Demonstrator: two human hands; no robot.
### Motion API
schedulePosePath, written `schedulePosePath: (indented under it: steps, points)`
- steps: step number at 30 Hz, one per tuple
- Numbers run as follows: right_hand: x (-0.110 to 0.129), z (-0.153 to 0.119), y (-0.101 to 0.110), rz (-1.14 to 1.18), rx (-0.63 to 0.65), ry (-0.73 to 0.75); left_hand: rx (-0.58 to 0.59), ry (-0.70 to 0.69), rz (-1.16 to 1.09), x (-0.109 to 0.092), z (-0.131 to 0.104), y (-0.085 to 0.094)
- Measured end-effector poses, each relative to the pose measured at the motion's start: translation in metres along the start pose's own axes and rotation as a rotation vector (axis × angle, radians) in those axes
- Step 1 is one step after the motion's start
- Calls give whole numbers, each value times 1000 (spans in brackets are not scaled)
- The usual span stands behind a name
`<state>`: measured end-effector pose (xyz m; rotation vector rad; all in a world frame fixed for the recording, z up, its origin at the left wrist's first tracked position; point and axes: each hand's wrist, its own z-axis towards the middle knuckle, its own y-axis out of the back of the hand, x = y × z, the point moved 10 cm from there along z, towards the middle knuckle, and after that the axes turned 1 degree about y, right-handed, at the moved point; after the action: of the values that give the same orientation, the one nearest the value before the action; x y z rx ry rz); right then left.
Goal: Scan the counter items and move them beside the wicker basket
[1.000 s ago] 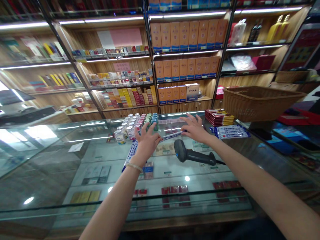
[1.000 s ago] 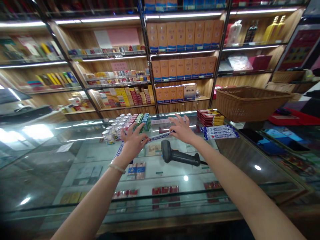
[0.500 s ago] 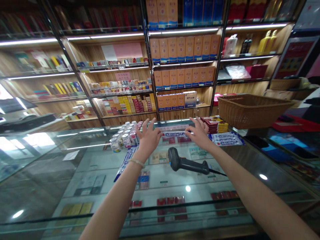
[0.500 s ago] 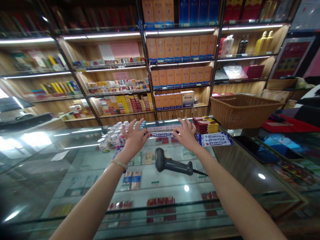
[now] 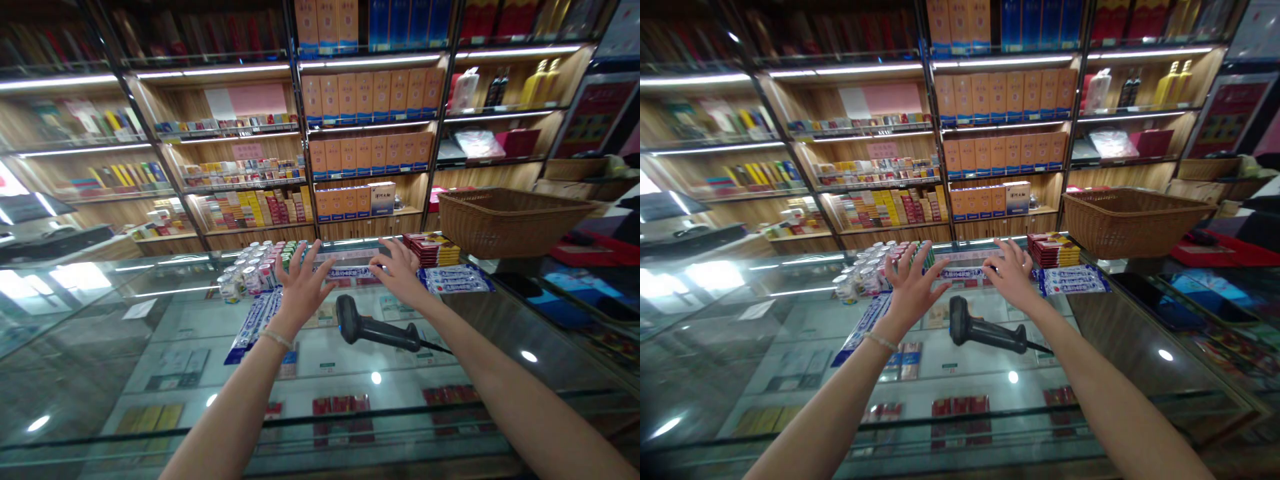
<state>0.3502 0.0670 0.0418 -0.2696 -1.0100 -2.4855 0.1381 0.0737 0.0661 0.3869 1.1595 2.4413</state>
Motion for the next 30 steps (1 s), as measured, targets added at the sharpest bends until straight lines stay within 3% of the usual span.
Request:
schedulePosePath:
  steps: [9, 20, 27, 30]
  points:
    - [7, -3, -5, -5, 56, -6, 0, 13, -39, -2, -2, 1]
    - [49, -15, 14, -355, -77, 276, -79, 50, -61, 5, -2, 9]
    - [52, -19, 17, -407, -209, 336, -384, -124, -21, -6, -9, 20]
    - [53, -19, 19, -412, -217, 346, -441, -155, 8, -7, -12, 21]
